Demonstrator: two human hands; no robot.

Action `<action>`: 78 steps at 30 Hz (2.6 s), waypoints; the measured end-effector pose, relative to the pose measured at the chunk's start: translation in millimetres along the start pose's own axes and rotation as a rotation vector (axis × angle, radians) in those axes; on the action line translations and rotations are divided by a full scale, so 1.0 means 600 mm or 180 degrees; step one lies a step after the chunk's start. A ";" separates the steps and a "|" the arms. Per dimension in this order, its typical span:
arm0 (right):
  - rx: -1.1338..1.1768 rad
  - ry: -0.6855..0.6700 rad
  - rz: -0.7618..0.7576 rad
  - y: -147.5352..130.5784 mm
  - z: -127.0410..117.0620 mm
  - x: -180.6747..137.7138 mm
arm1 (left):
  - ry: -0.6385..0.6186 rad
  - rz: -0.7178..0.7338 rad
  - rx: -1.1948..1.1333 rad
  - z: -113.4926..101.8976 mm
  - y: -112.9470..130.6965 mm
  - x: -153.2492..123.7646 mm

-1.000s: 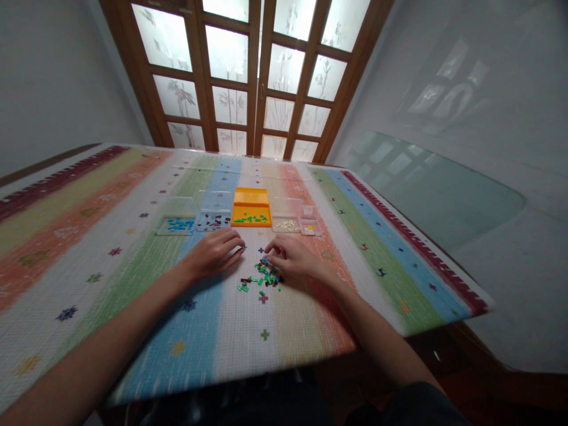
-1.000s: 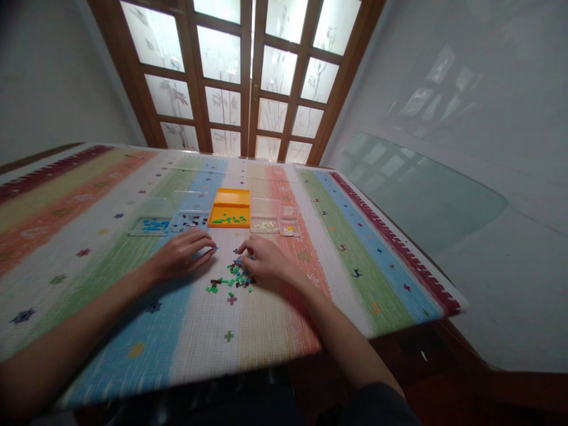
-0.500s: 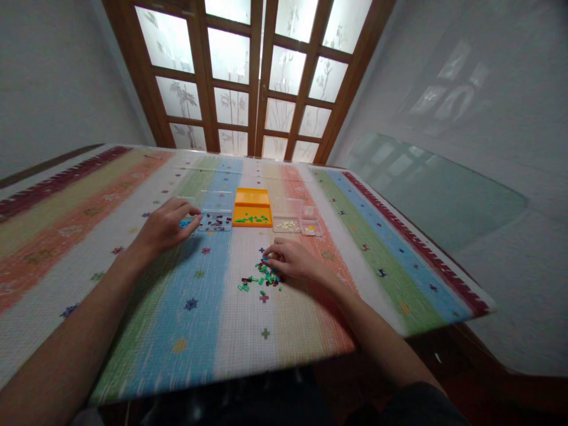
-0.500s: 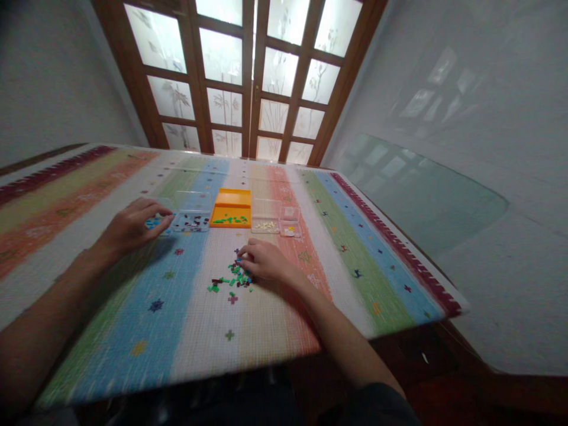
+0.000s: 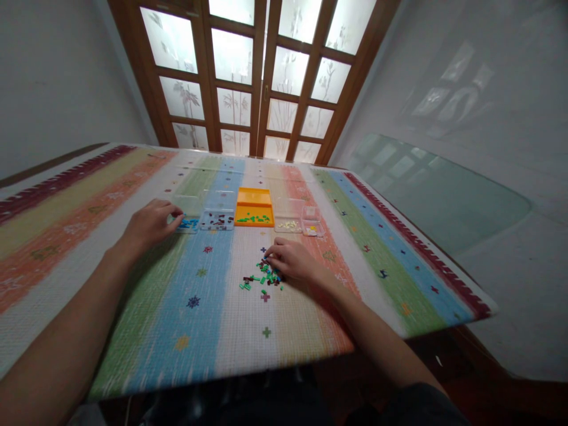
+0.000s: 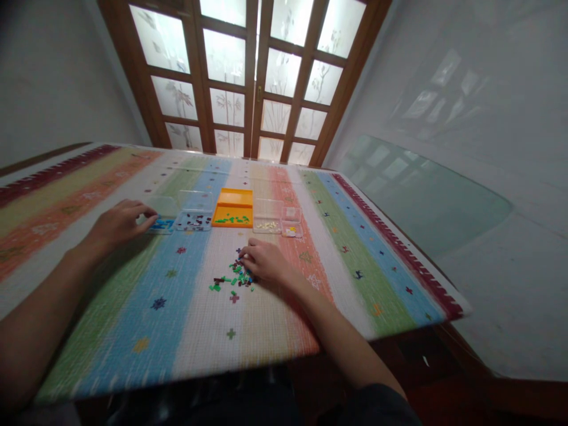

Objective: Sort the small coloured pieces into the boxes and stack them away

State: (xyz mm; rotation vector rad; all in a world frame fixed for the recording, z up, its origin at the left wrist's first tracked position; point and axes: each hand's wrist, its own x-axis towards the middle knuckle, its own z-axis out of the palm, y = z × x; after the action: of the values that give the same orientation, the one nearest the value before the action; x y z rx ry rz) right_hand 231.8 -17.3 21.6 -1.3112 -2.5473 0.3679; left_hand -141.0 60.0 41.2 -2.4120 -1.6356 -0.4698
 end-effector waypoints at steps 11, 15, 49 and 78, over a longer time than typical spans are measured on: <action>0.0058 0.0042 0.0074 -0.001 0.002 0.001 | 0.0006 -0.0238 0.0212 0.007 0.028 0.000; 0.0137 0.0012 0.0147 -0.002 0.001 0.001 | 0.0426 -0.0405 0.0296 0.006 0.033 0.000; 0.2250 -0.0415 0.0124 -0.011 -0.003 0.004 | 0.1065 0.2518 -0.1094 0.039 0.258 -0.032; 0.2543 -0.0085 0.0370 -0.004 -0.001 0.004 | 0.1200 0.0065 -0.1195 -0.015 0.117 0.006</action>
State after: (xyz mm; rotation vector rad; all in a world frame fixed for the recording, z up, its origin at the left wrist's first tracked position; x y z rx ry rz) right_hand 228.7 -16.8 23.5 -1.1111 -1.9688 1.2629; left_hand -75.8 33.9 52.7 -2.3778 -1.4571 -1.2397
